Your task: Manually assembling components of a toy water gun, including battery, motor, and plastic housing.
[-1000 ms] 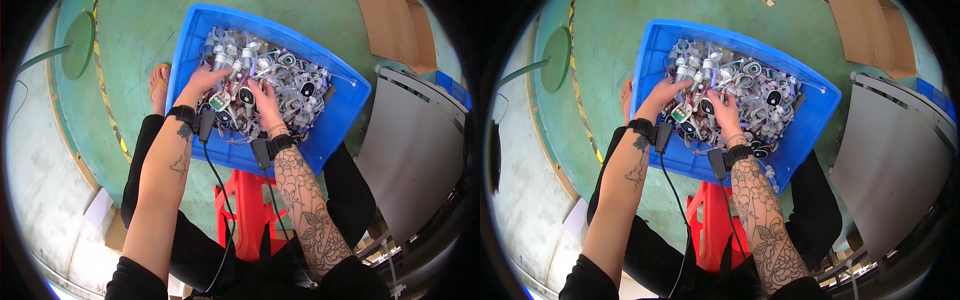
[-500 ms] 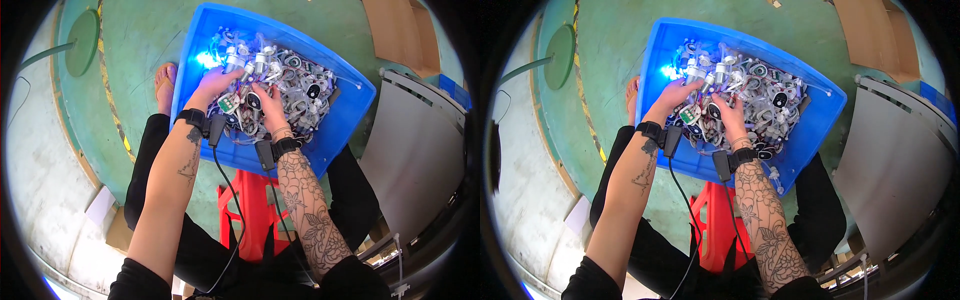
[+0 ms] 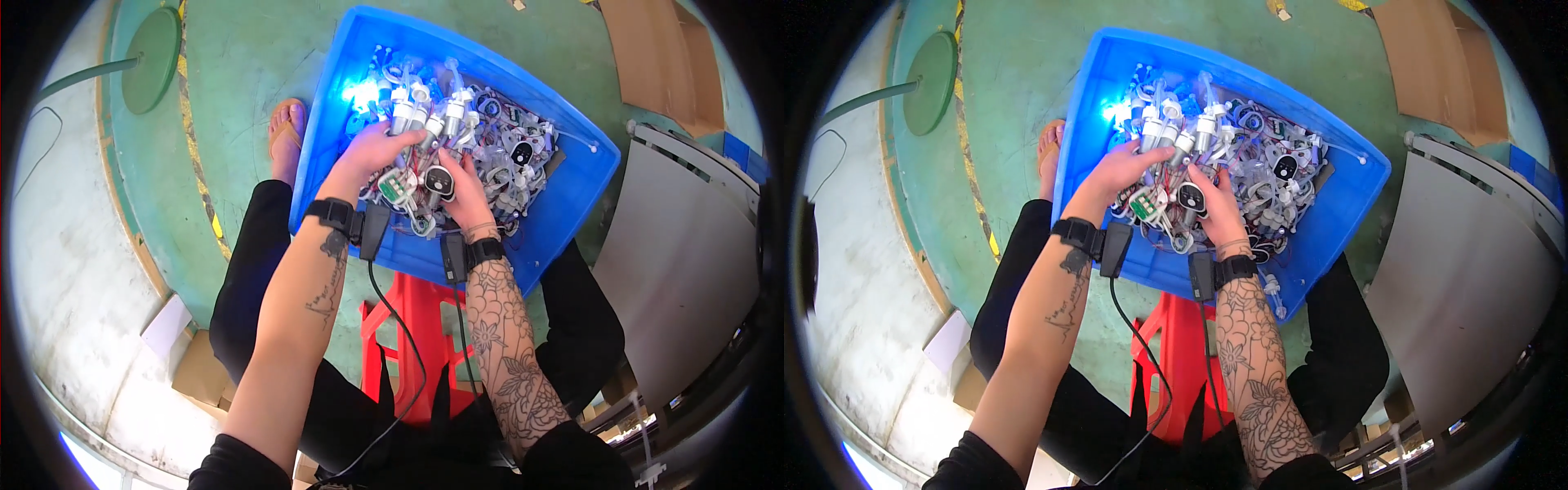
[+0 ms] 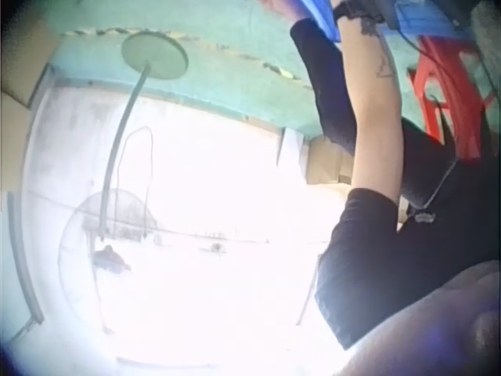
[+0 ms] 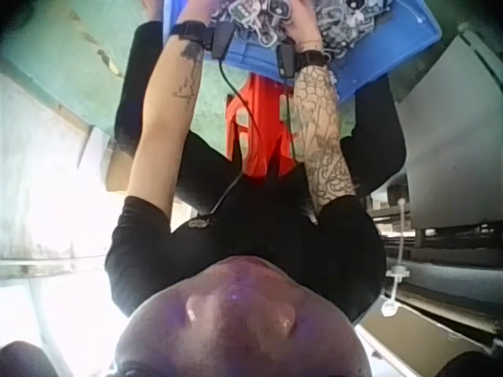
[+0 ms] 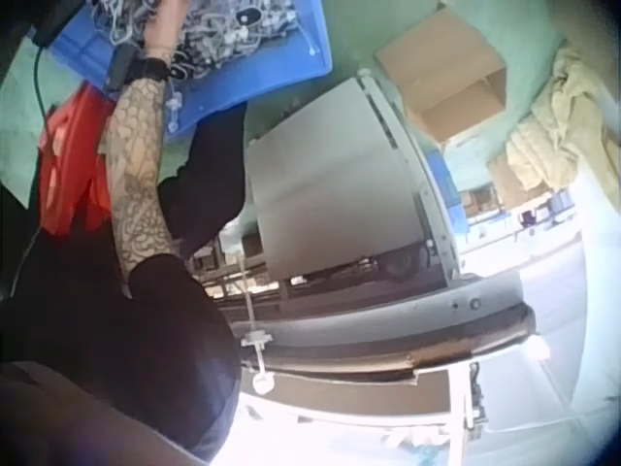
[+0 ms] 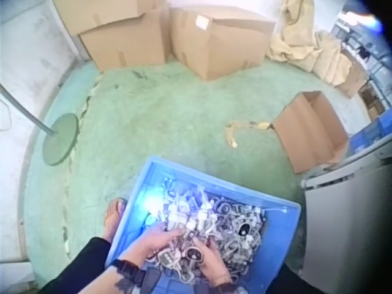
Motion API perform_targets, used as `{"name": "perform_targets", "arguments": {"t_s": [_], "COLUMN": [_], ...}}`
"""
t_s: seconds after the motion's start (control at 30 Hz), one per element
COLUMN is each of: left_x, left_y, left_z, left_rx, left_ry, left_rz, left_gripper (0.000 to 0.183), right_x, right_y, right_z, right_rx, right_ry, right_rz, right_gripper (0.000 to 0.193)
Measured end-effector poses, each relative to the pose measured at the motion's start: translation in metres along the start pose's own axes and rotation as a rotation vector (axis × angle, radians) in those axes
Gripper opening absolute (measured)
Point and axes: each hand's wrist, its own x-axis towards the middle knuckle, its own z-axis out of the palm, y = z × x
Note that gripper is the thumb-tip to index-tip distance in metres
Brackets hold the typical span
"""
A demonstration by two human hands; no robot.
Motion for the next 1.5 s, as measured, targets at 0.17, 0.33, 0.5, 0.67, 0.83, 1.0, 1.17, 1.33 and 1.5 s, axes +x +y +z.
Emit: {"name": "perform_targets", "arguments": {"t_s": [0.17, 0.33, 0.5, 0.67, 0.83, 1.0, 1.17, 1.33, 1.5], "left_x": [-0.02, -0.04, -0.051, -0.063, -0.072, -0.079, -0.087, -0.12, -0.158], "left_y": [0.009, 0.046, 0.046, 0.066, 0.063, 0.07, 0.071, 0.084, 0.111], "left_z": [0.005, 0.013, 0.009, -0.005, 0.001, 0.011, 0.011, 0.018, 0.012], "left_rx": [0.019, 0.072, 0.202, 0.31, 0.225, 0.229, 0.233, 0.222, 0.078], "left_ry": [0.021, 0.06, 0.144, 0.187, 0.185, 0.171, 0.185, 0.13, 0.059], "left_rz": [0.012, 0.104, 0.159, 0.208, 0.332, 0.305, 0.368, 0.51, 0.551], "left_gripper": [0.065, 0.066, 0.067, 0.064, 0.075, 0.079, 0.084, 0.071, 0.061], "right_x": [-0.012, -0.022, -0.015, -0.016, -0.021, -0.021, -0.022, -0.035, -0.075], "right_y": [-0.002, -0.03, -0.023, -0.028, -0.033, -0.034, -0.032, -0.044, -0.08], "right_z": [-0.007, 0.005, 0.011, 0.03, 0.029, 0.024, 0.026, 0.034, 0.058], "right_rx": [0.059, 0.132, 0.156, 0.22, 0.185, 0.253, 0.307, 0.303, 0.275], "right_ry": [-0.048, -0.066, -0.154, -0.252, -0.325, -0.39, -0.441, -0.62, -0.696], "right_rz": [0.007, 0.003, -0.103, -0.155, -0.249, -0.309, -0.344, -0.491, -0.57], "right_gripper": [0.054, 0.042, 0.049, 0.048, 0.052, 0.065, 0.068, 0.058, 0.047]}}
